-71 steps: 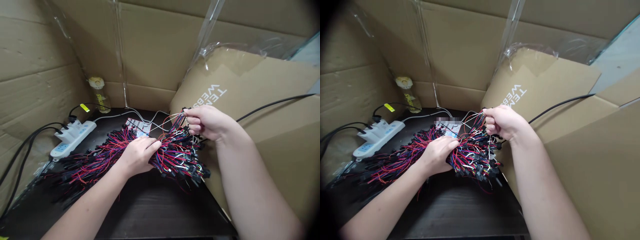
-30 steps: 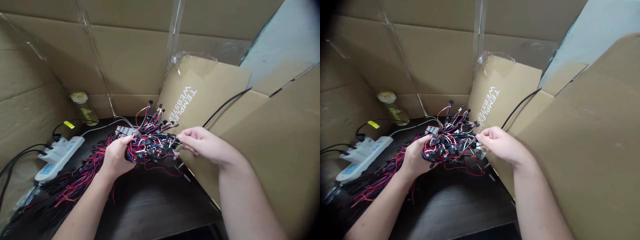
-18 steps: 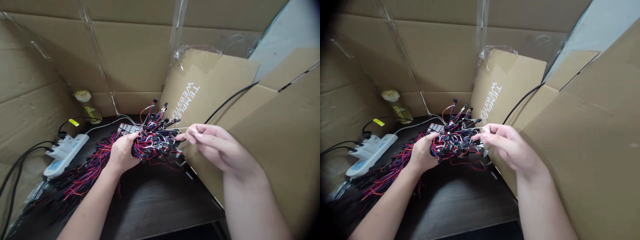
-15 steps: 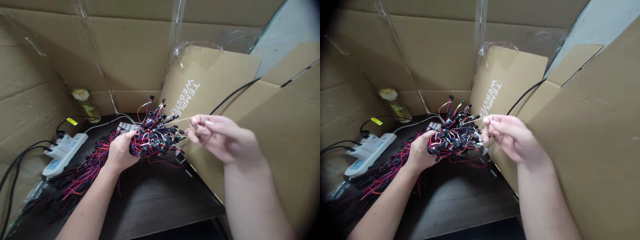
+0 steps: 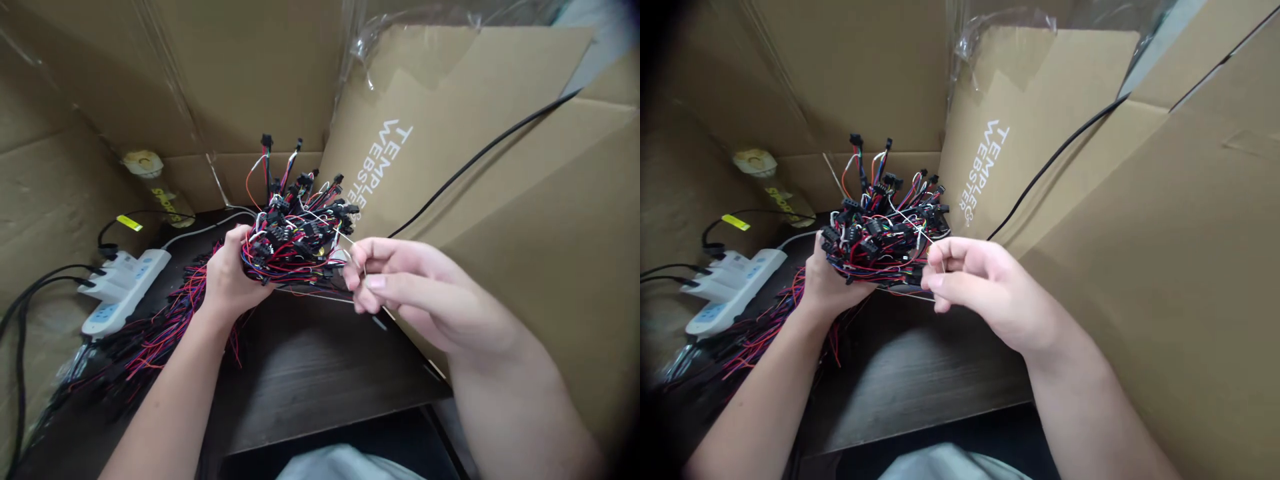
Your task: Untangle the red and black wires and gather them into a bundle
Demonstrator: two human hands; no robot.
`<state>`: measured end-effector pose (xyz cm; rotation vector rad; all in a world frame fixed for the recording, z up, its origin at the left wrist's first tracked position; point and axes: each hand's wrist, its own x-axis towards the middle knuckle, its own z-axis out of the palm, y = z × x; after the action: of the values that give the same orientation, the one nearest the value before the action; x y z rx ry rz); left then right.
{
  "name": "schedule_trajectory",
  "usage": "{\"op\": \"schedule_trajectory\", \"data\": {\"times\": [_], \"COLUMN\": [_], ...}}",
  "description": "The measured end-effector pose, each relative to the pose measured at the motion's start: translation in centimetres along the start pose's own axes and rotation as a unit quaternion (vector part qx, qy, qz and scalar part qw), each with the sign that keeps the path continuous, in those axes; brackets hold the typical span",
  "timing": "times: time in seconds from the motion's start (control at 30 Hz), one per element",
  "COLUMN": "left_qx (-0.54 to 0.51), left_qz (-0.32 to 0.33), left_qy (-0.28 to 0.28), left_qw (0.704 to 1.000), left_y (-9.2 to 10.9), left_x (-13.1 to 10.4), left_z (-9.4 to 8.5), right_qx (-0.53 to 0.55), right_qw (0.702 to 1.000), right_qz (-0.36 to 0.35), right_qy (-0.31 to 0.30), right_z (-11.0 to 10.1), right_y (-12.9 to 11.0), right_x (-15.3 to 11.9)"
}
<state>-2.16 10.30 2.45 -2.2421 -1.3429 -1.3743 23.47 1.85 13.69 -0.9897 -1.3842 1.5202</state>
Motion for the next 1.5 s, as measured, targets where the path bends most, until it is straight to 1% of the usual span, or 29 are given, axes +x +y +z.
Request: {"op": "schedule_trajectory", "data": {"times": [0.07,0.13,0.2,0.27,0.3,0.33,0.4,0.43,0.5,0.6,0.67,0.7,0.77,0.83,0.87,0.9,0.93,0.97,1.03,1.1,1.17,1.23,1.3,1.37,1.43,1.5], "left_qx": [0.002,-0.001,-0.004,-0.003,0.0,0.005,0.012,0.012,0.012,0.014,0.017,0.02,0.023,0.02,0.017,0.016,0.017,0.019,0.024,0.018,0.008,0.003,0.007,0.013,0.013,-0.003], "left_qz": [-0.003,-0.004,-0.012,-0.022,-0.025,-0.029,-0.035,-0.037,-0.039,-0.032,-0.028,-0.027,-0.028,-0.032,-0.035,-0.039,-0.045,-0.05,-0.059,-0.057,-0.049,-0.044,-0.048,-0.055,-0.056,-0.044], "left_qy": [-0.003,-0.005,-0.005,-0.005,-0.005,-0.004,0.001,0.003,0.006,0.005,0.006,0.006,0.011,0.02,0.021,0.022,0.018,0.014,0.008,0.004,0.001,-0.007,-0.021,-0.038,-0.057,-0.078], "left_qw": [1.0,1.0,1.0,1.0,1.0,1.0,0.999,0.999,0.999,0.999,0.999,0.999,0.999,0.999,0.999,0.999,0.999,0.998,0.998,0.998,0.999,0.999,0.999,0.998,0.997,0.996], "left_y": [0.1,0.2,0.4,0.5,0.5,0.5,0.4,0.4,0.4,0.4,0.5,0.5,0.5,0.4,0.4,0.4,0.4,0.4,0.5,0.5,0.5,0.5,0.5,0.6,0.7,0.9], "left_x": [0.1,0.2,0.4,0.6,0.7,0.7,0.8,0.8,0.8,0.7,0.7,0.7,0.7,0.6,0.6,0.6,0.6,0.5,0.5,0.5,0.5,0.5,0.5,0.6,0.7,0.8], "left_z": [-0.1,-0.2,-0.3,-0.5,-0.5,-0.6,-0.6,-0.6,-0.6,-0.5,-0.5,-0.5,-0.5,-0.6,-0.6,-0.7,-0.7,-0.7,-0.7,-0.6,-0.5,-0.3,-0.1,0.1,0.3,0.4], "right_qx": [-0.009,-0.002,0.026,0.054,0.051,0.032,-0.05,-0.106,-0.21,-0.306,-0.33,-0.325,-0.267,-0.144,-0.069,0.002,0.057,0.095,0.15,0.203,0.256,0.311,0.373,0.446,0.519,0.575], "right_qw": [0.998,0.995,0.994,0.993,0.994,0.996,0.997,0.992,0.974,0.946,0.937,0.939,0.957,0.981,0.986,0.985,0.979,0.966,0.939,0.921,0.916,0.914,0.902,0.879,0.846,0.814], "right_qz": [-0.049,-0.082,-0.085,-0.077,-0.071,-0.067,-0.062,-0.057,-0.037,0.019,0.039,0.038,0.024,-0.01,-0.04,-0.075,-0.117,-0.168,-0.242,-0.271,-0.259,-0.223,-0.185,-0.143,-0.099,-0.065], "right_qy": [-0.027,-0.056,-0.071,-0.071,-0.066,-0.052,-0.003,0.027,0.075,0.102,0.108,0.108,0.111,0.128,0.145,0.154,0.16,0.174,0.193,0.191,0.168,0.138,0.114,0.091,0.07,0.05], "right_z": [0.1,0.2,0.5,0.9,1.1,1.3,1.5,1.5,1.6,1.7,1.8,1.7,1.4,0.9,0.7,0.6,0.6,0.7,1.2,1.7,2.2,2.6,2.9,3.2,3.6,3.8], "right_y": [2.4,4.6,6.3,7.5,7.8,8.1,8.3,8.4,8.3,7.7,7.2,7.1,7.4,8.6,9.5,10.5,11.4,12.2,13.0,12.7,11.8,10.8,10.0,9.6,9.5,9.6], "right_x": [0.1,0.2,0.0,-0.6,-0.9,-1.3,-2.1,-2.5,-3.1,-3.9,-4.1,-4.1,-3.4,-2.2,-1.4,-0.6,0.2,0.9,1.8,2.2,2.2,2.1,2.2,2.5,3.0,3.9]}}
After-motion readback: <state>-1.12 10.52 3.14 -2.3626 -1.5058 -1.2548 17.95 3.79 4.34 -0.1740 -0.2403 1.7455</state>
